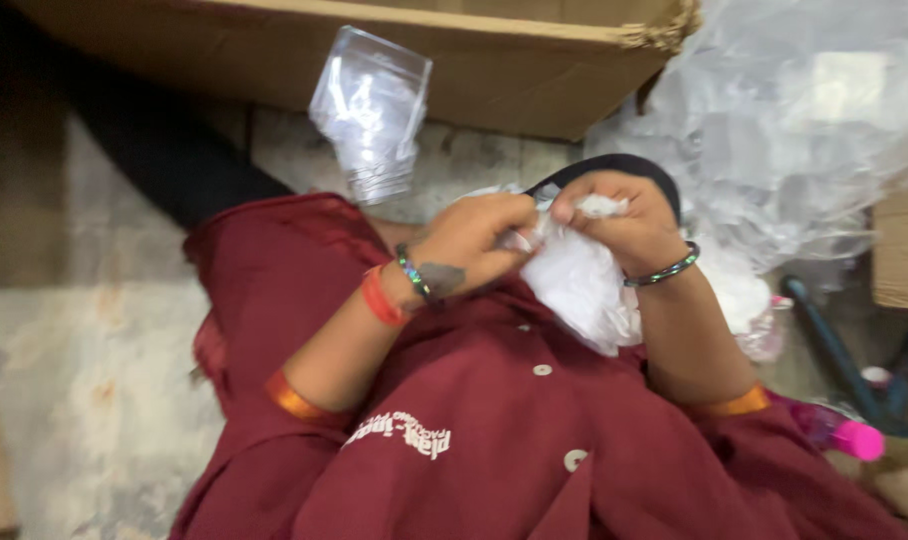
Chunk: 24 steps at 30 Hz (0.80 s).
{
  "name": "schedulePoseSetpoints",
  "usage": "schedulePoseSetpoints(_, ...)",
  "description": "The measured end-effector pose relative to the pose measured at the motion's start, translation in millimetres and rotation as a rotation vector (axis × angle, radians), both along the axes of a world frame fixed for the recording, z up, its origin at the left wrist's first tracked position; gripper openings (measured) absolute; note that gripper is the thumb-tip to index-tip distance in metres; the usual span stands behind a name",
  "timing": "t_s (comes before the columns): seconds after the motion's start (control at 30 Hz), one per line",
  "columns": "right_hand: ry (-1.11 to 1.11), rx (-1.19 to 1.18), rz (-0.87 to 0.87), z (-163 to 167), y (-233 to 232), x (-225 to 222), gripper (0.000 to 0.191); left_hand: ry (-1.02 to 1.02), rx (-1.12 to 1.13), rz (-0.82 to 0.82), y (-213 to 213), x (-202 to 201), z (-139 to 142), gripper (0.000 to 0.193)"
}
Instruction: The person sits on the floor and repeatedly picks up clear plastic containers, places them into white plastic bags, and puts the bags into a cardboard box. The person handles the containers one at a time and stacks the filled bags inside the box.
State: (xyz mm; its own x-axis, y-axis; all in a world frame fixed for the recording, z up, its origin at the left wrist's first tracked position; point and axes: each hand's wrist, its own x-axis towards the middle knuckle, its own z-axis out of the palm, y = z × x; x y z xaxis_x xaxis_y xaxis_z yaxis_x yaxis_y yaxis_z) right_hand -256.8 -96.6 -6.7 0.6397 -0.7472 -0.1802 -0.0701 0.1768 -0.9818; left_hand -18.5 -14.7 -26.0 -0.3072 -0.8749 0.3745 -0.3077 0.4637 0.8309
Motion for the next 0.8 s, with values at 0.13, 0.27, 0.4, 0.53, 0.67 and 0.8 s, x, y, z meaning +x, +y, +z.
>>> schedulePoseSetpoints(0.13,0.078,-0.233,-0.084,-1.9,21.8,16.5,0.01,-0.122,0.079,0.245,42.9,36.5,26.6,0.014)
schedulePoseSetpoints(0.27,0.031,-0.207,-0.016,-3.1,43.8,26.2,0.018,0.084,0.296,0.266,64.3,39.2,23.7,0.014)
schedulePoseSetpoints(0.4,-0.096,0.054,0.016,-12.1,46.3,30.4,0.048,0.637,0.387,0.068,57.5,20.4,14.8,0.023)
schedulePoseSetpoints(0.53,-0.125,0.136,-0.085,-20.8,42.7,28.3,0.02,0.406,0.318,0.159,52.3,18.4,17.0,0.033)
schedulePoseSetpoints(0.67,0.006,-0.089,-0.072,-19.5,44.7,26.2,0.017,-0.021,0.006,0.274,58.2,33.4,27.0,0.032)
schedulePoseSetpoints(0.8,-0.06,-0.351,0.068,-11.5,48.0,32.1,0.014,-0.056,0.103,0.463,61.6,32.1,33.8,0.016)
